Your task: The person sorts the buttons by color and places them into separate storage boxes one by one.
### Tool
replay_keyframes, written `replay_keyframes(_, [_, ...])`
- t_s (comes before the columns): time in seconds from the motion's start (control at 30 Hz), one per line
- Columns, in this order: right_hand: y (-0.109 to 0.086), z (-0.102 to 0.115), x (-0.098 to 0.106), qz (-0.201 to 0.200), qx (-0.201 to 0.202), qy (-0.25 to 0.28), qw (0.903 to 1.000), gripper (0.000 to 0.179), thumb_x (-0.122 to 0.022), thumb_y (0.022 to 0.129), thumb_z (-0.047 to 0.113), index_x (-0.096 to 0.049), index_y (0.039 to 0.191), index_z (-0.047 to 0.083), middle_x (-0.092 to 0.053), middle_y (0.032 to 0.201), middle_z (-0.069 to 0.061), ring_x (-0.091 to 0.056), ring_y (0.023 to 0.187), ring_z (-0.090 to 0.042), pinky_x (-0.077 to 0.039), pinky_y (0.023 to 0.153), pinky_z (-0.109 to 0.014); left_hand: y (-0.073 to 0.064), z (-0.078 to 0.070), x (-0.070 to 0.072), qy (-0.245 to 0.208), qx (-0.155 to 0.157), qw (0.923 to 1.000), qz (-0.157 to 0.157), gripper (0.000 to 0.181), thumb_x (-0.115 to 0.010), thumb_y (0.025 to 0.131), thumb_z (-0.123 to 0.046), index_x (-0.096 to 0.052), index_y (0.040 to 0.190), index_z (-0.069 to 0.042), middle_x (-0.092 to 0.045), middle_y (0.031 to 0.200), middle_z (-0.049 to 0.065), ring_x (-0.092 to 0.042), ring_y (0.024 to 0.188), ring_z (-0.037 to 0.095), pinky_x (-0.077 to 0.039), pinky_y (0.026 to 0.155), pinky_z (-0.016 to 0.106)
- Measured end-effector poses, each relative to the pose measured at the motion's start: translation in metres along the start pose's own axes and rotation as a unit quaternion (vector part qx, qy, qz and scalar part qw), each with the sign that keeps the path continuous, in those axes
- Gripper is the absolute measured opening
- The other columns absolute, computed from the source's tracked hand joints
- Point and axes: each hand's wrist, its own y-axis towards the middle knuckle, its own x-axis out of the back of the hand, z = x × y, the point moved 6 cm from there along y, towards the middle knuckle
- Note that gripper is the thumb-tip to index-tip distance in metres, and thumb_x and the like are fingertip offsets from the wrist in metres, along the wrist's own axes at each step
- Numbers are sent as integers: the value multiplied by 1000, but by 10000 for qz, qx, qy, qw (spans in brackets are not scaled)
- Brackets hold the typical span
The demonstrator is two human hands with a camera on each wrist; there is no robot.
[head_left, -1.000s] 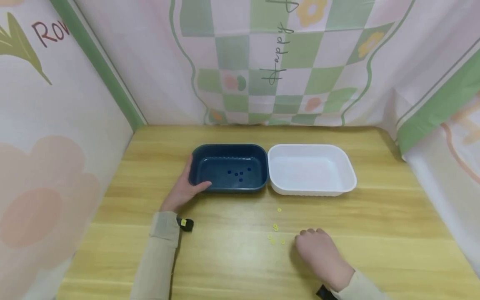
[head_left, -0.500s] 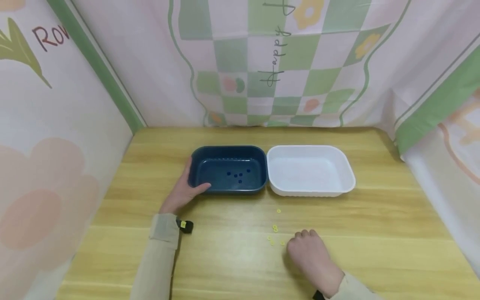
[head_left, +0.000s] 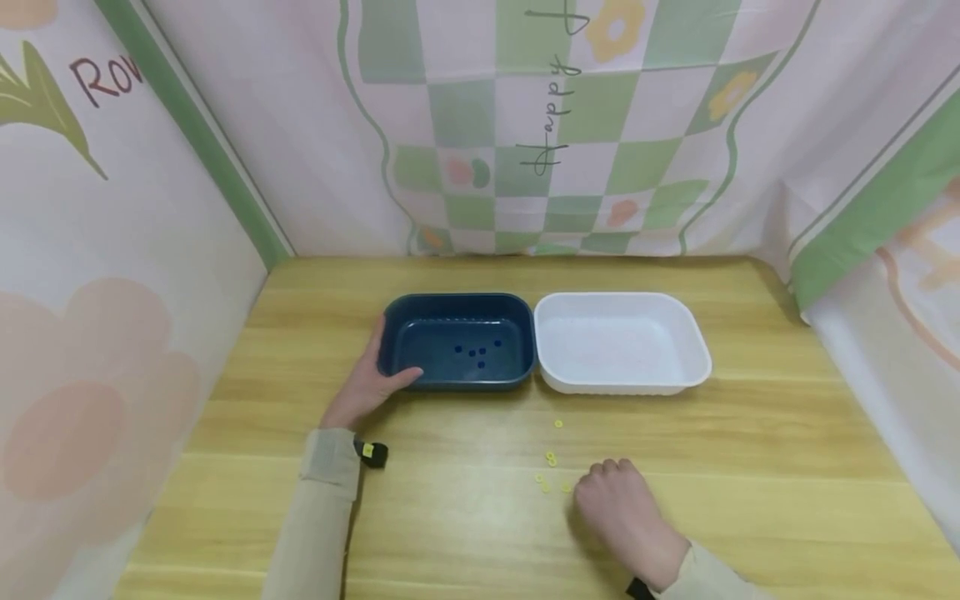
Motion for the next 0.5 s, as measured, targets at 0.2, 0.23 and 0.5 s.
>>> replay_keyframes(0.2, [-1,-6,1,199,-80,320,9993,11,-66,75,0,-60,66,2,-50,60,-5,-46,56,-19,-44,54,-32,1,1,0,105,-79,9999,-33,106,-73,85,-45,8,154,-38,6,160,-13,-2,148,23,-10,118,54])
replay_keyframes(0.23, [-1,-7,2,244,-73,429,9988,8,-66,75,0,-61,69,2,-52,62,-6,-47,58,-19,-45,55,-34,1,1,0,102,-88,9999,-32,106,-73,85,-45,7,154,-38,6,160,-13,-2,148,23,-10,118,54])
replay_keyframes(0.5, [2,-22,12,589,-5,1885,9803,20,-69,84,12,-59,67,14,-52,62,6,-48,55,-12,-45,51,-31,2,2,-1,59,-100,9999,-23,106,-73,84,-46,7,154,-39,6,160,-13,-2,148,23,-10,118,54])
